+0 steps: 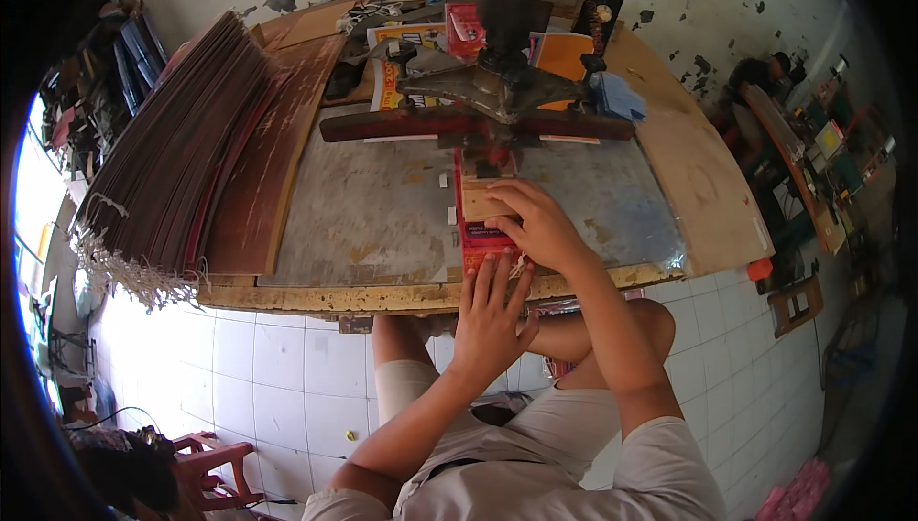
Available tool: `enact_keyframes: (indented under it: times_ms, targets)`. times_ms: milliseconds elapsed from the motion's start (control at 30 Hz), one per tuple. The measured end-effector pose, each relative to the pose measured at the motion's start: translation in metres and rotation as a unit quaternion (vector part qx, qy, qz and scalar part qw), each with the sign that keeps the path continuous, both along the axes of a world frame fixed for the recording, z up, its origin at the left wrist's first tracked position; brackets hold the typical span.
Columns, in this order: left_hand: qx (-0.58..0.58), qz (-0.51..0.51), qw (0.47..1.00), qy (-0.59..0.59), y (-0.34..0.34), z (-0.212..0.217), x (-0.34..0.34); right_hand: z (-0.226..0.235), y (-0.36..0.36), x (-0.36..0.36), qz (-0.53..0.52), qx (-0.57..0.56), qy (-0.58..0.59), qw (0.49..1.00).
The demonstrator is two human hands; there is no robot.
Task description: The person aligns a long red strip of packaging under a manual sealing machine, pulls the lever down to seal a section, and repeats this for multiple sections of the strip.
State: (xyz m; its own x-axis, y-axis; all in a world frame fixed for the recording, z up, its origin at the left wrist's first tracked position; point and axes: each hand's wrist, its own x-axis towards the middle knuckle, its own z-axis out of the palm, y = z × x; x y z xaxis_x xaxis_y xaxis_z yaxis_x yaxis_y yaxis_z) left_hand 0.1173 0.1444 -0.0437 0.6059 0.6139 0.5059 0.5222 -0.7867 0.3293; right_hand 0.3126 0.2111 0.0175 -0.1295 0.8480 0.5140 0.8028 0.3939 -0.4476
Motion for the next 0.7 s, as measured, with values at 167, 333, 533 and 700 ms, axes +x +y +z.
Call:
enact_keyframes:
  times_ms: [167, 333, 533, 700]
  targets:
    - [-0.011, 0.0, 1.0, 0.001, -0.001, -0.002, -0.002, -0.001, -0.009, -0.003, -0.008, 0.003, -0.001, 1.0]
    - [-0.015, 0.001, 1.0, 0.002, -0.001, 0.0, -0.001, -0.004, -0.008, -0.001, -0.002, 0.007, 0.008, 1.0]
    - [-0.027, 0.002, 1.0, 0.008, -0.001, -0.002, -0.002, -0.001, -0.012, -0.006, -0.01, 0.054, -0.021, 0.998]
    - [-0.027, 0.002, 1.0, 0.002, -0.002, -0.003, -0.001, -0.002, -0.01, -0.005, -0.013, 0.051, -0.007, 0.999]
